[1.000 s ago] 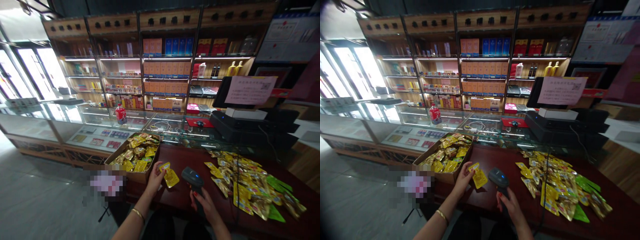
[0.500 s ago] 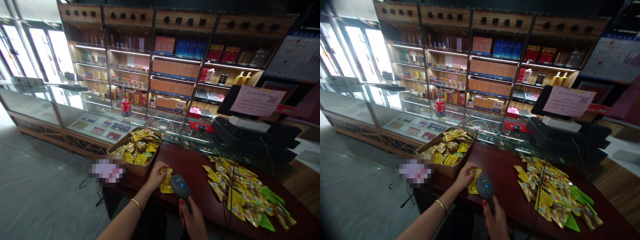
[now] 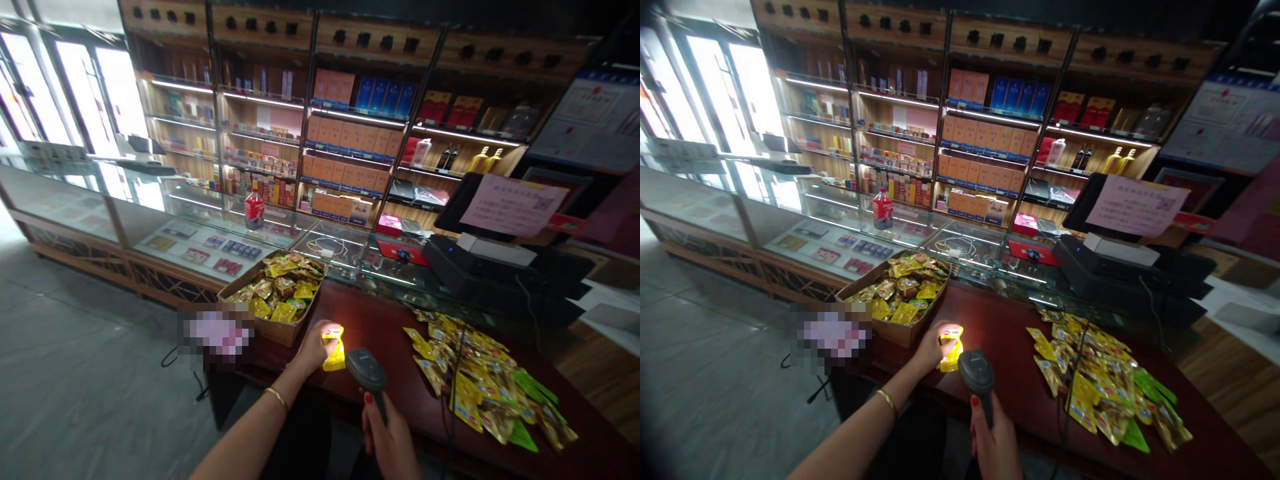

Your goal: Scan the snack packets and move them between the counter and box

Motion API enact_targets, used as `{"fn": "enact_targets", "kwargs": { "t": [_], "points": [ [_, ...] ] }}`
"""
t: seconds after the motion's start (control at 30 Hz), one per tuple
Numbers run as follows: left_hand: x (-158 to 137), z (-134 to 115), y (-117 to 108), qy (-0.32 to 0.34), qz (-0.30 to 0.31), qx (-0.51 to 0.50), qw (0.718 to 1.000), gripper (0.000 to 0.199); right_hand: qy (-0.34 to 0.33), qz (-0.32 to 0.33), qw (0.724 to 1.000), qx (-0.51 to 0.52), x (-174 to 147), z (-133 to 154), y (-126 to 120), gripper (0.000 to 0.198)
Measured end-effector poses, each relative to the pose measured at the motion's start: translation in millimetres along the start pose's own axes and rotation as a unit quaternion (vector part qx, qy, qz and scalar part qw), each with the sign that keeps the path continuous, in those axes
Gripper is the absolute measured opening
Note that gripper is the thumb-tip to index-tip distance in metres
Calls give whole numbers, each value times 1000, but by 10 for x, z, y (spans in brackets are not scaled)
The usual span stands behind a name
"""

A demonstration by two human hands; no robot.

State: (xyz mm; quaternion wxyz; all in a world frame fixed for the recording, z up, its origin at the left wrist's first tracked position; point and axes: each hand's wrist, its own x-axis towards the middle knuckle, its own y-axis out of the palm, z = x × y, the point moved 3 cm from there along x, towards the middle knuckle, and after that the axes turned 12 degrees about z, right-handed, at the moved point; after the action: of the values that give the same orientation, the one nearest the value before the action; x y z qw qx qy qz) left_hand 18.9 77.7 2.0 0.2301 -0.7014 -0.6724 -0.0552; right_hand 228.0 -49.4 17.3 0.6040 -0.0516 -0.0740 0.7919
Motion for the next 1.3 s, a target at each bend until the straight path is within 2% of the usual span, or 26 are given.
{"fn": "enact_targets", "kwargs": {
  "t": [0.37,0.5,0.6,0.7,0.83,0.9,0.97,1.03,1.1,1.13,1.2,1.3],
  "points": [
    [-39,-72,24,22,31,-7,999,42,20,0,1000,-15,92,101,20,63],
    [-28,-85,-2,26,33,1,999,35,19,-13,1000,-3,55,8,1,61],
    [8,-60,-12,16,39,12,999,27,15,-42,999,21,116,-128,-146,56],
    [49,-19,-20,0,44,17,999,35,-12,-59,997,39,309,-204,-430,54],
    [71,74,-65,-15,45,29,998,44,-52,8,992,113,581,-238,-793,56],
    [97,156,-91,-37,40,29,998,41,-61,50,985,156,646,-276,-882,58],
    [176,229,-68,-65,32,19,997,37,-69,65,979,183,667,-335,-919,60],
    [342,243,68,-85,31,-9,996,37,-76,64,975,198,670,-394,-925,59],
    [600,177,364,-100,48,-67,992,39,-82,56,973,209,672,-432,-925,57],
    [752,117,571,-108,64,-107,986,40,-84,49,972,214,676,-442,-928,57],
    [1052,-28,1076,-140,136,-197,961,43,-85,31,971,219,686,-456,-940,58],
    [1359,-231,1745,-158,204,-243,935,49,-73,6,973,218,684,-492,-958,63]
  ]
}}
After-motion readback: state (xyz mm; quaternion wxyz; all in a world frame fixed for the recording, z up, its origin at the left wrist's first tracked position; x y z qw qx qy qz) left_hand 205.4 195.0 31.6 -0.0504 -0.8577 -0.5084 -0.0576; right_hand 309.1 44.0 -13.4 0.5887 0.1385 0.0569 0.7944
